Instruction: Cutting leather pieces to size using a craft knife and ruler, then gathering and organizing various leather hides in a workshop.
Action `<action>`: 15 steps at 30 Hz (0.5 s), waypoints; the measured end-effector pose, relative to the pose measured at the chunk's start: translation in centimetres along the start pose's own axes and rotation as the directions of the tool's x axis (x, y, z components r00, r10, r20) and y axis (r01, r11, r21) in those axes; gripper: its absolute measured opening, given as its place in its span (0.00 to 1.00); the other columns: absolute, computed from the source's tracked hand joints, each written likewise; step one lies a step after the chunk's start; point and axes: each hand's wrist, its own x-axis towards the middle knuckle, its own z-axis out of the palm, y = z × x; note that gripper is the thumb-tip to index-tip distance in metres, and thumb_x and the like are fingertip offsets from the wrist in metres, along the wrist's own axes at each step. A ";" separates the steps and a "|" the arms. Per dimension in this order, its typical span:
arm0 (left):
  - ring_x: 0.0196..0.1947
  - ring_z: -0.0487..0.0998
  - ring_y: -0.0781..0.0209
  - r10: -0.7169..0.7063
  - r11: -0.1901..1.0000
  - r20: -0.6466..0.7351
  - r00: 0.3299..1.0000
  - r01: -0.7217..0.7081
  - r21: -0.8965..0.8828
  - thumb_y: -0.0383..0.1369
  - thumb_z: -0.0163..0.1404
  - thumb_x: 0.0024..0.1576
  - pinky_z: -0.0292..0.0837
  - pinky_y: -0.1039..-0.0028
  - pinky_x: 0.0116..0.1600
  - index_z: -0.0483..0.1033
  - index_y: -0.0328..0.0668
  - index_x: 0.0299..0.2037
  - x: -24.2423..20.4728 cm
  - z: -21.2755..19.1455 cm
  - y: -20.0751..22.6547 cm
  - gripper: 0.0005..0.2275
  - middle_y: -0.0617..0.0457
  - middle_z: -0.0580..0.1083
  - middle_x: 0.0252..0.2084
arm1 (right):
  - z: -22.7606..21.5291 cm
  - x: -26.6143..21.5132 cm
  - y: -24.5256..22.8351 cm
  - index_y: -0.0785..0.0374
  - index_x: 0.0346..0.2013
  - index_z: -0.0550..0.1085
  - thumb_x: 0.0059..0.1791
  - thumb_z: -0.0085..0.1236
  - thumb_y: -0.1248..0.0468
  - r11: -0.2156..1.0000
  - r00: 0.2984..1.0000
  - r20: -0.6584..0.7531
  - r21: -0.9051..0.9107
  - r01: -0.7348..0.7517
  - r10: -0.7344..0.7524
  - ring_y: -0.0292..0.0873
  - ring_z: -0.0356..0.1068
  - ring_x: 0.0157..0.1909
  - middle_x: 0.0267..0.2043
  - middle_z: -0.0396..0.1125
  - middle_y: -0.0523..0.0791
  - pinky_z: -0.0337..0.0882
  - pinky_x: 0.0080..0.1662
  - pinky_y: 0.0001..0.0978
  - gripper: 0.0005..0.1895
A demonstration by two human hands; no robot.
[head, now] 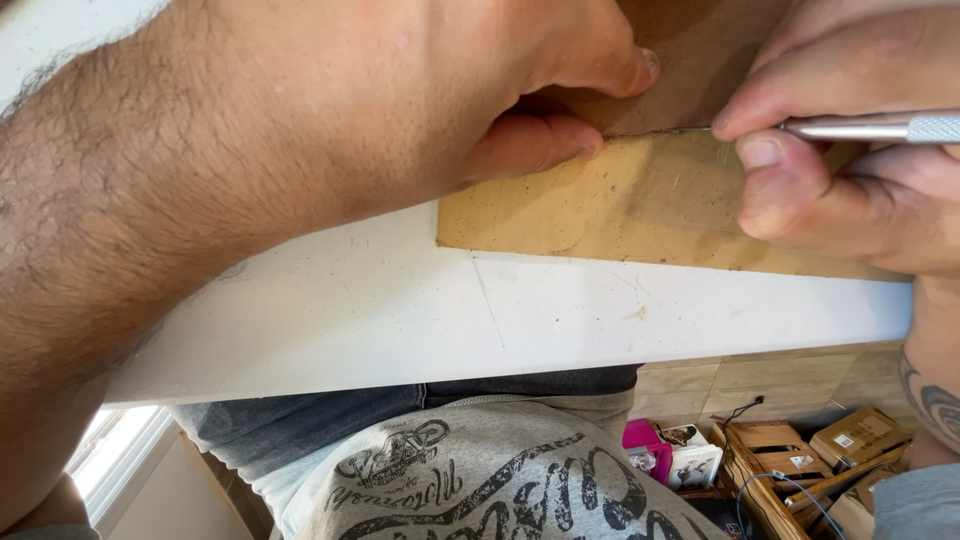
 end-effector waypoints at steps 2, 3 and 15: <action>0.31 0.77 0.54 -0.008 1.000 0.006 1.000 0.008 0.017 0.43 0.58 0.67 0.68 0.62 0.33 0.84 0.53 0.59 0.1 -0.3 0.6 0.13 0.60 0.79 0.38 | -0.1 0.1 -0.4 0.80 0.43 0.75 0.54 0.56 0.74 1.000 1.000 0.005 -0.010 0.007 -0.007 0.50 0.66 0.35 0.39 0.68 0.59 0.63 0.36 0.36 0.07; 0.31 0.77 0.55 -0.012 1.000 0.008 1.000 0.012 0.025 0.44 0.58 0.67 0.68 0.62 0.33 0.84 0.54 0.58 0.1 -0.4 0.9 0.13 0.60 0.79 0.38 | -0.2 0.1 -0.6 0.80 0.44 0.75 0.54 0.56 0.75 1.000 1.000 0.004 -0.012 -0.011 0.011 0.49 0.65 0.34 0.40 0.67 0.60 0.62 0.36 0.36 0.07; 0.31 0.77 0.52 -0.045 0.999 0.060 0.997 0.045 -0.002 0.43 0.56 0.68 0.69 0.59 0.33 0.84 0.53 0.57 0.8 -1.7 2.4 0.12 0.58 0.79 0.39 | -0.3 -1.3 1.4 0.83 0.42 0.74 0.55 0.52 0.75 0.997 0.997 -0.014 -0.002 -0.079 0.079 0.49 0.61 0.31 0.38 0.65 0.60 0.60 0.36 0.37 0.08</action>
